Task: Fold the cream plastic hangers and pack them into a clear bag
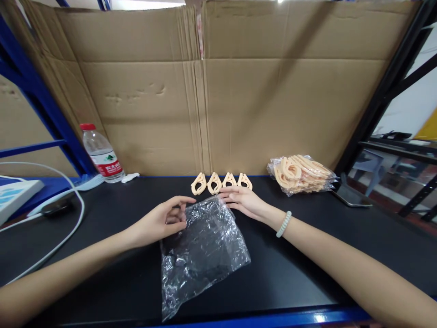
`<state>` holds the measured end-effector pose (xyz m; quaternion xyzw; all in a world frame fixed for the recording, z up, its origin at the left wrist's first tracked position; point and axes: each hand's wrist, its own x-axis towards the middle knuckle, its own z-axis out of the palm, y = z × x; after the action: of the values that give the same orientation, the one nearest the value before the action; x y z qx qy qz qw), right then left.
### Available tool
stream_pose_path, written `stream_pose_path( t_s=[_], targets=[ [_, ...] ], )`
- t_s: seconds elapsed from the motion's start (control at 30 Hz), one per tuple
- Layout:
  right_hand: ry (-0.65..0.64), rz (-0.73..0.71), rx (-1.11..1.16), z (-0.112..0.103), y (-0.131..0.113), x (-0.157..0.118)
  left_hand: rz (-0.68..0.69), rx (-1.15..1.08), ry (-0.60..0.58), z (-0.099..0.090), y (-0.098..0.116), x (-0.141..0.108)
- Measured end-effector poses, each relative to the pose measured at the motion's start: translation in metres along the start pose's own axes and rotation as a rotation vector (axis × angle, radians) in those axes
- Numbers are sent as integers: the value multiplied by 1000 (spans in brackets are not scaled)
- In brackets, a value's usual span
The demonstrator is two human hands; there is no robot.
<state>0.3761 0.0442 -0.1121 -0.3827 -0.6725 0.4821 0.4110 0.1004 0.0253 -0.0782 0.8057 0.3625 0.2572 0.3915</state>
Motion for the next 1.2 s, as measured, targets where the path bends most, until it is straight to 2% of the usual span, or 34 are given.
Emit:
stream_pose_path(
  t_s=[0.07,0.13,0.27,0.33,0.53,0.8,1.07,1.2],
  targets=[
    [-47,93,288,5,-6,-2,16,-178,4,-2,7,-1],
    [-127,202,530,10,-14,-4,41,-262,21,-4,11,-2],
    [-321,341,685,18,-26,-9,8,-340,48,-5,11,-1],
    [-346,350,727,20,-29,-11,-37,-385,57,-4,9,-1],
    [-249,399,764,24,-31,-15,-140,-533,84,-3,5,-2],
    [-365,369,967,25,-30,-16,-167,-513,62,-4,2,-3],
    [-480,314,909,27,-26,-20,-197,-442,85,-3,5,-2],
    [-474,286,903,29,-28,-20,-183,-444,94,-3,7,-3]
  ],
)
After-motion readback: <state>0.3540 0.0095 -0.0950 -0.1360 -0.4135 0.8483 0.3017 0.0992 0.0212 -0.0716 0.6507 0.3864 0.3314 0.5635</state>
